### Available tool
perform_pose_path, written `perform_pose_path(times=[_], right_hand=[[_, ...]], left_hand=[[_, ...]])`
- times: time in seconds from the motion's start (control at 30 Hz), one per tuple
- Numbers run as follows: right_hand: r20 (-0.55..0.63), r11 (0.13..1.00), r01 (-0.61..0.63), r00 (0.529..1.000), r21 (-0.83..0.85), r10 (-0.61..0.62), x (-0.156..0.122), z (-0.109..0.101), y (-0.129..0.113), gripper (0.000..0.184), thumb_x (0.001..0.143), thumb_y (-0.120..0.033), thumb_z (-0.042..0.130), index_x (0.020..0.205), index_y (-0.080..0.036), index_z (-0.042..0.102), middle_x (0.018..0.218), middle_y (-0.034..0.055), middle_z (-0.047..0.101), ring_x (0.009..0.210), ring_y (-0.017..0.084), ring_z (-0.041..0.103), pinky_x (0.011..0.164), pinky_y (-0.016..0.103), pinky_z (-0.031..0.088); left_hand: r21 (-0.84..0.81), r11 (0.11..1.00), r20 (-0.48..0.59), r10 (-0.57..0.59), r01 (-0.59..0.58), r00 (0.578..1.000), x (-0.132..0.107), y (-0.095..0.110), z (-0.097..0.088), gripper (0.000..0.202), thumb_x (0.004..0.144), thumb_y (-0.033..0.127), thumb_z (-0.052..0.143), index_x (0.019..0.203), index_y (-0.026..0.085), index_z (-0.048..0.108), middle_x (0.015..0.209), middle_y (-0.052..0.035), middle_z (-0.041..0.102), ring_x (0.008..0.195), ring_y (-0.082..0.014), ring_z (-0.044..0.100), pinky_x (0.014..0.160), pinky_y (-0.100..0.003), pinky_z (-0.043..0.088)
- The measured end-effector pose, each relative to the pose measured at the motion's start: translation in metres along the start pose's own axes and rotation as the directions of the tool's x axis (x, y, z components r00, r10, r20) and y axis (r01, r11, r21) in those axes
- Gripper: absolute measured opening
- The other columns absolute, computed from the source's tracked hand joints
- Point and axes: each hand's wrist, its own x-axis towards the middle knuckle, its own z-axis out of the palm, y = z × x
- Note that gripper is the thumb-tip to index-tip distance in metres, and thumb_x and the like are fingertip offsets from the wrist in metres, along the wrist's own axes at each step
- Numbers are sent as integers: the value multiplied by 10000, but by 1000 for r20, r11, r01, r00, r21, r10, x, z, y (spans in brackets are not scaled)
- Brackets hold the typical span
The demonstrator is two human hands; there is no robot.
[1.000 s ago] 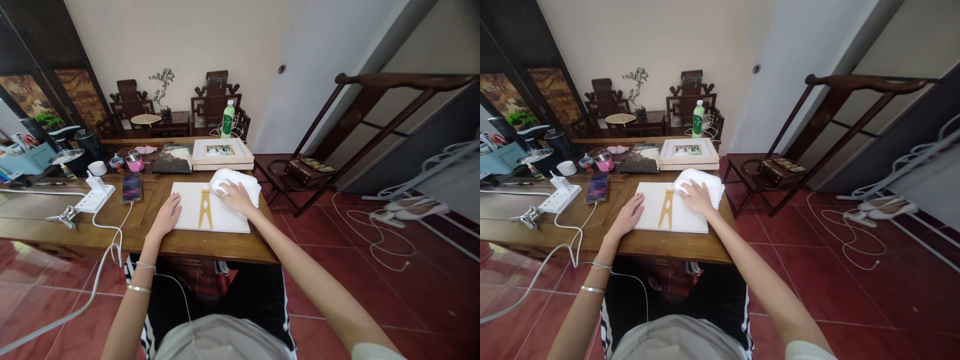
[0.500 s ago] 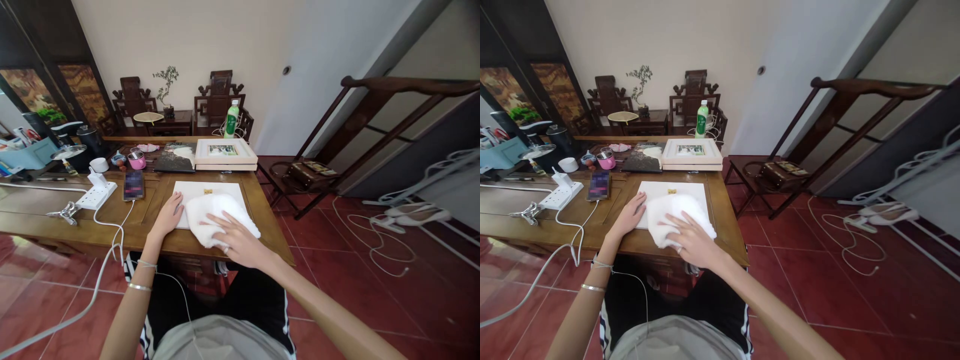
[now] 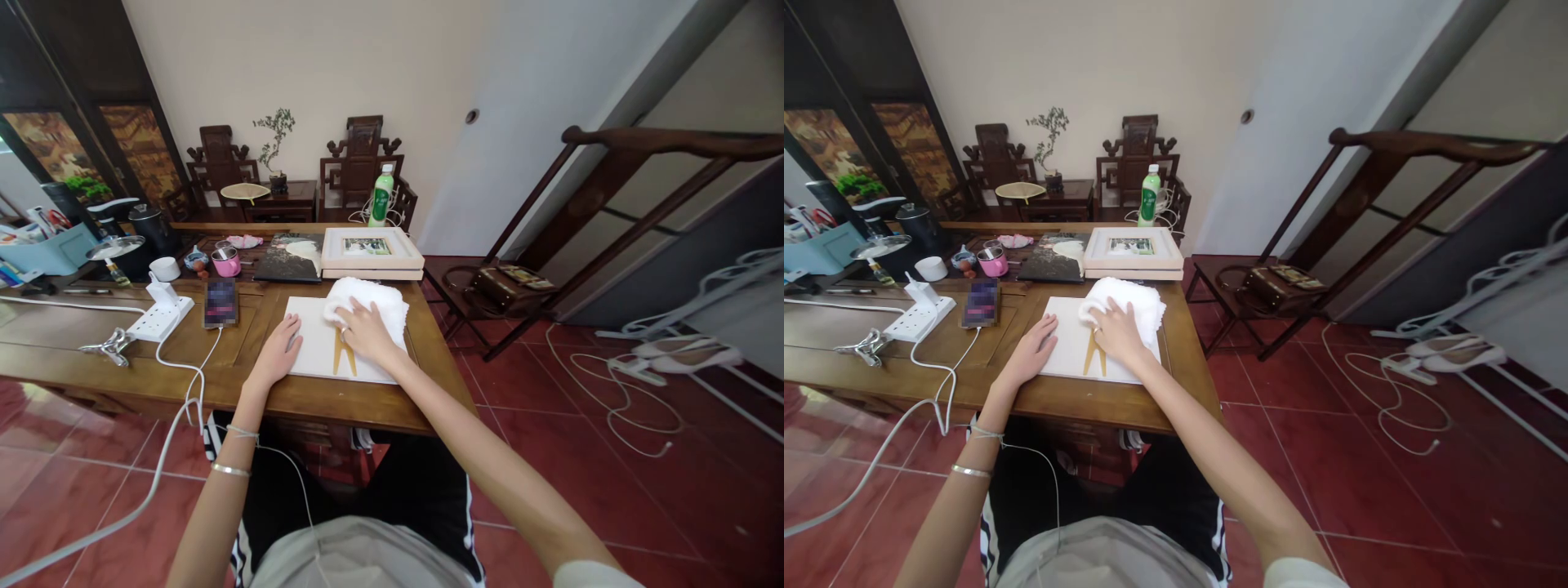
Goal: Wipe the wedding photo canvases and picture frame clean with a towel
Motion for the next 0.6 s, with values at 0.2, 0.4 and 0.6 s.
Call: perform_pose_path(times=[0.2,0.4,0.6], right_hand=[[43,951,290,954,107,-296,-74,-15,-35,330,862,-82,433,1112,-173,627,1413,126,510,1425,302,243,1111,620,175],[47,913,359,926,196,-375,-98,-25,-21,261,908,-143,447,1056,-202,654,1381,127,541,1389,219,341,1154,517,213],[42,970,213,975,120,-219,-34,-10,17,325,950,-210,375,1161,-234,620,1387,69,543,1397,220,323,1142,520,215]], left_hand=[[-2,1000,-20,3,-3,1000,-2,2,0,462,910,314,430,1307,114,554,1427,-150,490,1381,-260,384,1157,-452,281],[23,1000,1,-1,1,1000,-2,5,0,487,914,300,407,1316,57,535,1434,-182,471,1388,-270,370,1160,-453,273],[7,1000,1,-3,3,1000,-2,3,-1,473,910,304,415,1312,92,546,1441,-158,470,1393,-258,362,1162,-444,272]])
